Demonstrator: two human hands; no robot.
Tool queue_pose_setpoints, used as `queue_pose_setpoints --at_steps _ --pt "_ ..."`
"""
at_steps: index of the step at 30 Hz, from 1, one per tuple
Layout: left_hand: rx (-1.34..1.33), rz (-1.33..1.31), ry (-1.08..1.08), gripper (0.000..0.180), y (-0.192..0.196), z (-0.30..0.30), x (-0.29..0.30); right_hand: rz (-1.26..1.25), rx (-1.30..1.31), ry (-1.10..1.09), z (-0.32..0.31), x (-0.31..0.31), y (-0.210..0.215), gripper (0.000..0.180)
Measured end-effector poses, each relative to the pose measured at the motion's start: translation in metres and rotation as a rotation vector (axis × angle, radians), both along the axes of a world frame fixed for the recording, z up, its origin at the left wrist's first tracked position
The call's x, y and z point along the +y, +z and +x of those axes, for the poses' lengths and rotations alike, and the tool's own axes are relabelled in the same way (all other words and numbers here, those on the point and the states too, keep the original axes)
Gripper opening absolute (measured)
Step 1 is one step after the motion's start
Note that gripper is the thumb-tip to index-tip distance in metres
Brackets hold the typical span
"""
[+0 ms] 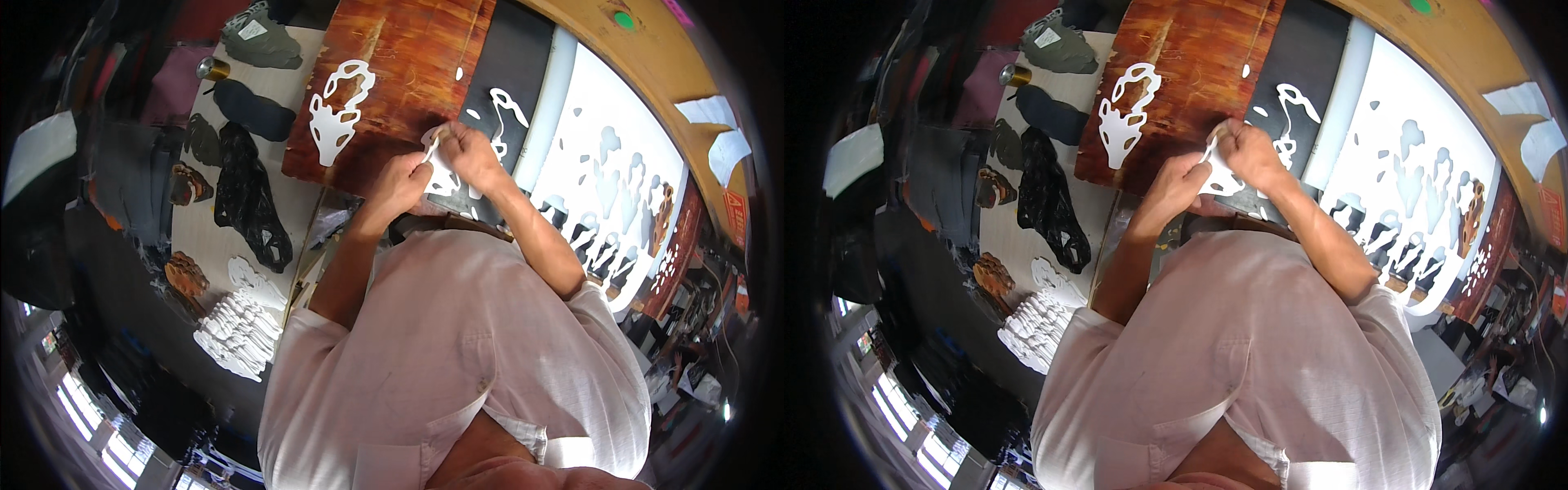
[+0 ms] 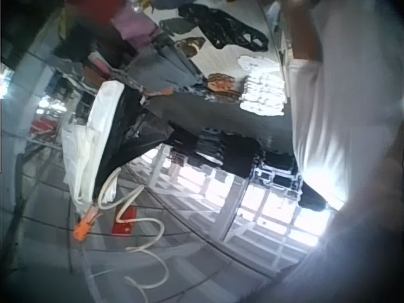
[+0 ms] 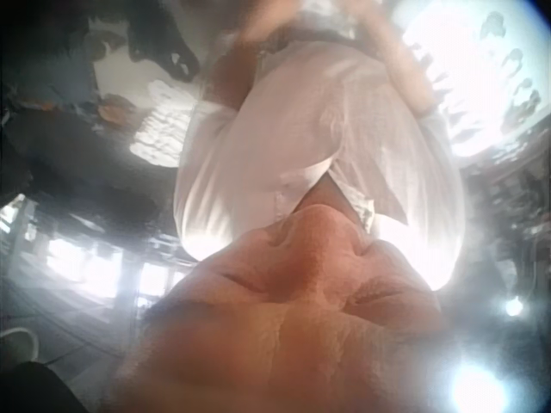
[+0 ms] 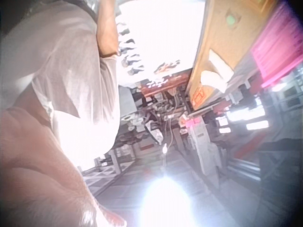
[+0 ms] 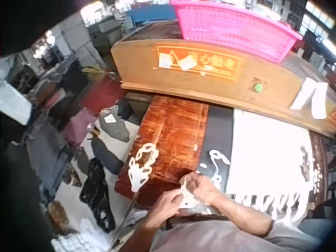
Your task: The person repeatedly places a sheet of white material with pre-cut shapes onto a wooden frame, presses it down, and peels off the cutouts one by one. The cutouts are collected in a pile on the table while the remaining sheet is repositioned for the next cycle.
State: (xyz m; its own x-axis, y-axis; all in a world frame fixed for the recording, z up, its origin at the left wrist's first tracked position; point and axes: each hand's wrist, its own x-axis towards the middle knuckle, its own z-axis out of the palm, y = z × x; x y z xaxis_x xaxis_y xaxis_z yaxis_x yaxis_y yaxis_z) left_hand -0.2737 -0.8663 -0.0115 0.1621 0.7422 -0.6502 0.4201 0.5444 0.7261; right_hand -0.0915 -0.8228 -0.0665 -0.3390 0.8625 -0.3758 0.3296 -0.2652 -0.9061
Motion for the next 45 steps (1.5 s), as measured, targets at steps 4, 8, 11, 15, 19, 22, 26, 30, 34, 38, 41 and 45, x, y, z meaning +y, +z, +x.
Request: queue_pose_setpoints --at_steps 4,8,11,15,19,22,26,30,34,38,41,45 --pt "-0.163 0.037 0.196 0.029 -0.005 0.017 -0.016 0.171 -0.037 -0.156 0.004 0.003 -0.030 0.027" --pt "-0.072 0.024 0.015 0.025 0.007 0.011 -0.044 0.230 -0.449 -0.334 0.058 0.043 -0.046 0.030" --pt "-0.113 -0.067 0.105 0.024 0.021 0.003 -0.061 0.158 -0.015 -0.655 0.108 0.085 -0.035 0.033" --pt "-0.383 0.101 0.197 0.028 0.034 -0.008 -0.046 0.104 0.246 -0.479 0.097 0.093 -0.017 0.056" --pt "-0.464 0.141 0.277 0.032 0.044 -0.013 -0.030 -0.617 0.598 -0.201 0.055 0.039 -0.001 0.080" --pt "-0.396 0.126 0.303 0.032 0.044 -0.018 -0.034 -0.926 0.934 -0.123 0.030 0.004 -0.003 0.090" --pt "-0.360 0.078 0.358 0.033 0.035 -0.030 -0.050 -0.702 0.969 -0.317 0.020 0.000 -0.012 0.034" --pt "-0.281 0.122 0.344 0.030 0.019 -0.042 -0.061 -0.564 0.792 -0.273 0.024 0.005 -0.010 0.016" --pt "-0.380 0.194 0.378 0.021 0.003 -0.043 -0.058 -0.577 0.785 -0.260 0.023 0.002 -0.001 0.015" --pt "-0.249 0.151 0.373 0.023 -0.012 -0.043 -0.046 -0.598 0.814 -0.266 0.020 0.001 0.003 0.023" --pt "-0.157 0.147 0.348 0.025 -0.021 -0.044 -0.042 -0.612 0.783 -0.293 0.024 0.005 0.002 0.031" --pt "-0.016 0.253 0.353 0.028 -0.027 -0.051 -0.043 -0.635 0.713 -0.281 0.029 0.015 0.002 0.037"
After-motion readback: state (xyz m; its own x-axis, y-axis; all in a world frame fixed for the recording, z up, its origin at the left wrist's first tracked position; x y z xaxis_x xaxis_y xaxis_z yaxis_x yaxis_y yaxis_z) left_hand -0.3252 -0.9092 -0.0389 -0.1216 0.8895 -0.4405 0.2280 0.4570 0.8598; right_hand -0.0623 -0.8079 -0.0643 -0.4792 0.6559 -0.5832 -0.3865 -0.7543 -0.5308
